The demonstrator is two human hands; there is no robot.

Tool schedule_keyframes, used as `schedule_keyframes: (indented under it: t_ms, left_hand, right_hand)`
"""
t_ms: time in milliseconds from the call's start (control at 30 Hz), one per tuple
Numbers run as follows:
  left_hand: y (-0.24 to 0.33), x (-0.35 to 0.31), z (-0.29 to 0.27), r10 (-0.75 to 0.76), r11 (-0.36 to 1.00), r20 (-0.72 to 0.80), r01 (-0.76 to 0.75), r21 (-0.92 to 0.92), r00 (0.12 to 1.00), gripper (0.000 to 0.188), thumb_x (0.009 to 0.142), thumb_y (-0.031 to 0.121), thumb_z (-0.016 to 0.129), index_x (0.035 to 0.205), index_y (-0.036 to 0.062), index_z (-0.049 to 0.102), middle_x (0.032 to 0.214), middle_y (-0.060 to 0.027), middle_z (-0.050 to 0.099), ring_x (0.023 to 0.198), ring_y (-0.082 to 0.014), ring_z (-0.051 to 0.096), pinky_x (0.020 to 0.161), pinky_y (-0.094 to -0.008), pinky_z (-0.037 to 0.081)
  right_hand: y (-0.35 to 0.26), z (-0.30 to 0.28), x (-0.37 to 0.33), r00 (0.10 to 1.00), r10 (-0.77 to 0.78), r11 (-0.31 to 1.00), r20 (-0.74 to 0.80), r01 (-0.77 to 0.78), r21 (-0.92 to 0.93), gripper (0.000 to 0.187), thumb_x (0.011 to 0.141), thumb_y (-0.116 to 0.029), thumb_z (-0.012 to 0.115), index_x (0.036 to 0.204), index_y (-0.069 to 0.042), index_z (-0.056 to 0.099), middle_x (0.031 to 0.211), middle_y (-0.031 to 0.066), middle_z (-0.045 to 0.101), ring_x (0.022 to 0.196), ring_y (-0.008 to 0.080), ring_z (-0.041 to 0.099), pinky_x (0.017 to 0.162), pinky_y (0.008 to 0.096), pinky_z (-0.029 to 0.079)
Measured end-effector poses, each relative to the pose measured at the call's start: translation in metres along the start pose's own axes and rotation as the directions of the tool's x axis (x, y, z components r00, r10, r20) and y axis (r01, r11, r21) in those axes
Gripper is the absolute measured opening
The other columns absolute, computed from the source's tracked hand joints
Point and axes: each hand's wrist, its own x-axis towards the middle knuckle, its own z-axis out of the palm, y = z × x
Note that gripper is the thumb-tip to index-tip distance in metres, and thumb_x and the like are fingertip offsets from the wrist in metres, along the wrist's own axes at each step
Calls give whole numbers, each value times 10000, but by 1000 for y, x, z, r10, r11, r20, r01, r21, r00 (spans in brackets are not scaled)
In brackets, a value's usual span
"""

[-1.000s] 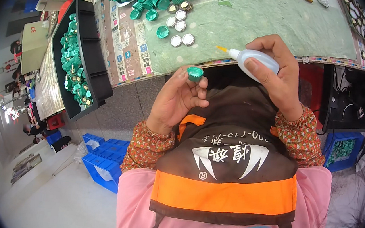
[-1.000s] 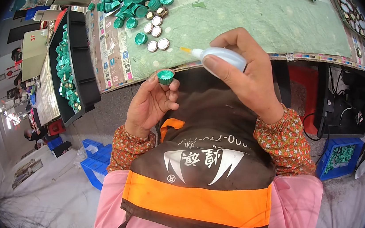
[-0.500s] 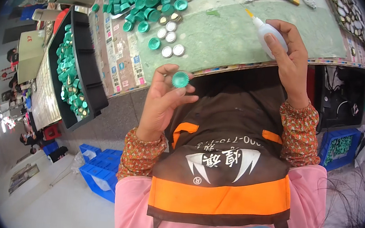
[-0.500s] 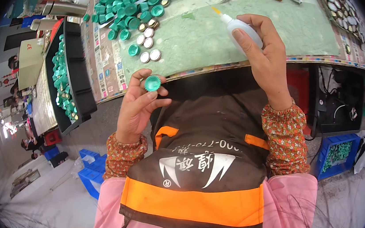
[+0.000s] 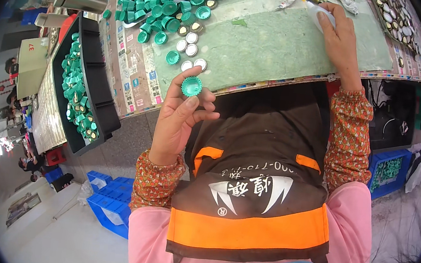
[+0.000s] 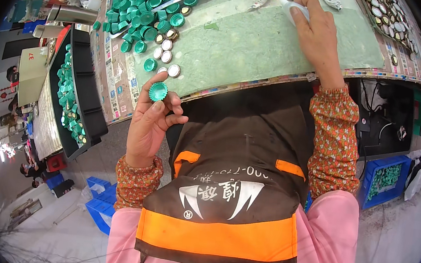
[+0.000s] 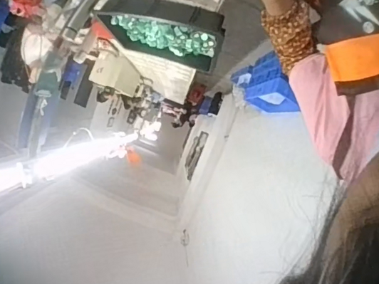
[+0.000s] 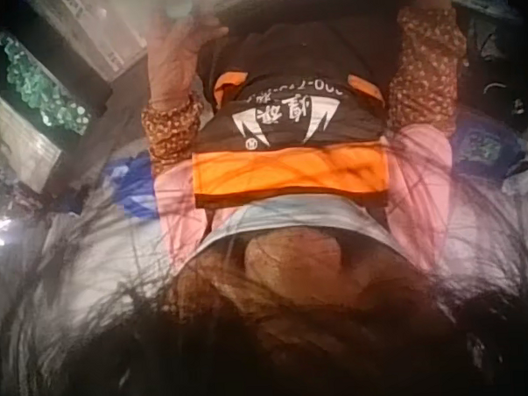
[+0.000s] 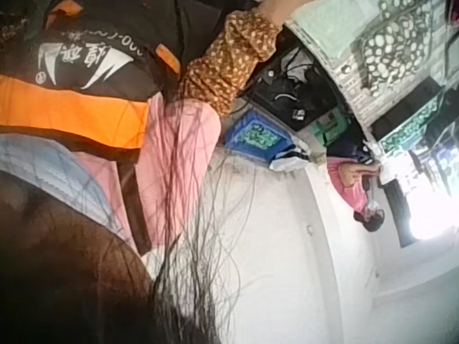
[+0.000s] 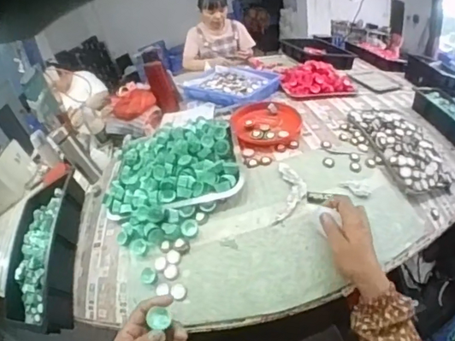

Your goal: The person repeatedly applies glue from a bottle into small green cup-shaped objects and then presses a small round metallic disc into each one. The person handles the items one at a time, placing the finished assemblies on the table.

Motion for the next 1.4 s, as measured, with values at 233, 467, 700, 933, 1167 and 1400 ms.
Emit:
schedule_keyframes:
  t_ms: [233,467,700,933,1167,1400]
  left_hand:
    - [-2,-4,-8,-21,998,-37,19,-65,999,616,983,57,567,1537,66,299,1083,-104,578,914,-144,620,863,-349,623]
    - [1,1,-12,-22,983,-24,17,-181,999,559,1060,229,470,1554,57,273,1130,-126,589,946,-165,621,851,-336,622]
    - [2,-2,-20,15,979,-50,-25,-202,999,539,1065,246,476,1533,38,308,1181,-167,626,945,-170,650,836,-343,624]
    - [0,-9,-28,-4,982,-46,-4,-187,999,545,1066,225,465,1548,45,283,1234,-192,602,987,-190,643,854,-340,618]
    - [-3,-8,-31,-19,980,-45,10,-200,999,527,1056,191,466,1528,15,310,1234,-213,608,993,-193,648,849,-345,618]
    - [-6,-4,-32,-26,974,-29,19,-226,999,502,1053,177,466,1510,16,337,1231,-212,610,994,-196,649,846,-349,619]
  right_hand:
    - [-16,2,9,980,-182,890,-80,130,-438,275,977,-295,604,1148,-86,653,1026,100,659,999,302,568,896,411,425]
    - [-79,23,-8,936,-346,938,56,345,27,204,882,-214,682,1061,-119,665,992,94,633,984,321,562,854,461,436]
    - [-145,86,-27,905,-377,924,198,354,145,173,823,-124,667,995,-109,673,943,82,584,966,309,555,800,462,434]
    - [-159,128,-5,916,-329,942,230,336,10,232,847,-135,670,1078,-135,684,984,80,585,989,298,555,818,451,452]
    - [-151,129,1,890,-431,902,151,431,33,136,825,-107,621,951,-94,671,967,82,608,969,295,579,785,448,463]
    - [-148,107,5,811,-493,864,314,500,64,173,786,-103,633,957,-95,659,927,78,617,965,286,591,765,447,465]
